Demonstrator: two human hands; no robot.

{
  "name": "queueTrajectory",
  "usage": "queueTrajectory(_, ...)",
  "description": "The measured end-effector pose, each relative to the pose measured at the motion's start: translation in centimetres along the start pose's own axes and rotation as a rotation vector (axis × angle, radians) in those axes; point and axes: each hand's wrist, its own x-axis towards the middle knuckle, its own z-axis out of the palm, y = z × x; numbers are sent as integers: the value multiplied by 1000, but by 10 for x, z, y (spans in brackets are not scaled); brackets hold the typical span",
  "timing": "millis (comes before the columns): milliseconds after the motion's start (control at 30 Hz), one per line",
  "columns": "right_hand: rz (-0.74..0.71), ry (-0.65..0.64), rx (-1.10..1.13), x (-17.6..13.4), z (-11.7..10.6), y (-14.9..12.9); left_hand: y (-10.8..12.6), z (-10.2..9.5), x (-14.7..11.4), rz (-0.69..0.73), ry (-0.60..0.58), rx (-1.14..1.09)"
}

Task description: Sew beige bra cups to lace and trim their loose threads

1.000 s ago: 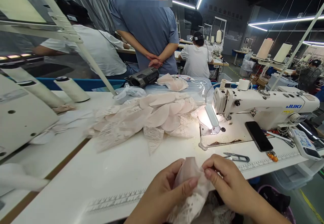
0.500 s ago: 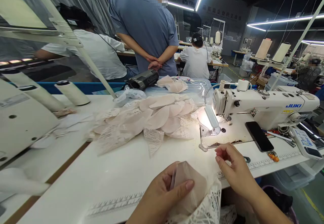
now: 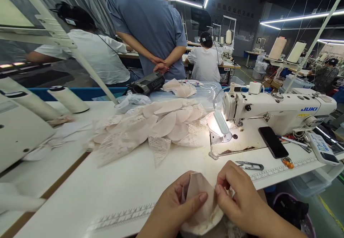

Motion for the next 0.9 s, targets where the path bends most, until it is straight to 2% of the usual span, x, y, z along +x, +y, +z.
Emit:
queueTrajectory(67,87,-3,57,-1,4,1,0,1,-1,-17,-39,35)
queueTrajectory(133,96,7,50,-2,8,1,1,3,-1,-62,-56,13)
queueTrajectory(267,-103,23,-51,-8,15,0,-3,7,2,-129,-42,-107)
queueTrajectory(367,-251,10,-61,-11,15,3,-8,6,6,-114,-76,-175)
queueTrajectory(467,-290,-75,-121,-13,8,8,-10,2,6,-131,-38,-225)
queueTrajectory(600,-196,-167,-206,-15,-5,12,-5,3,1,-131,65,-247)
queueTrajectory(733,-43,-226,-25,-22,-7,8,2,7,0,-100,96,-220)
queueTrajectory(800,77,-300,54,-26,-9,7,7,4,0,-43,170,-224)
queueTrajectory(900,239,-476,37,-29,-21,8,15,-6,0,33,283,-236)
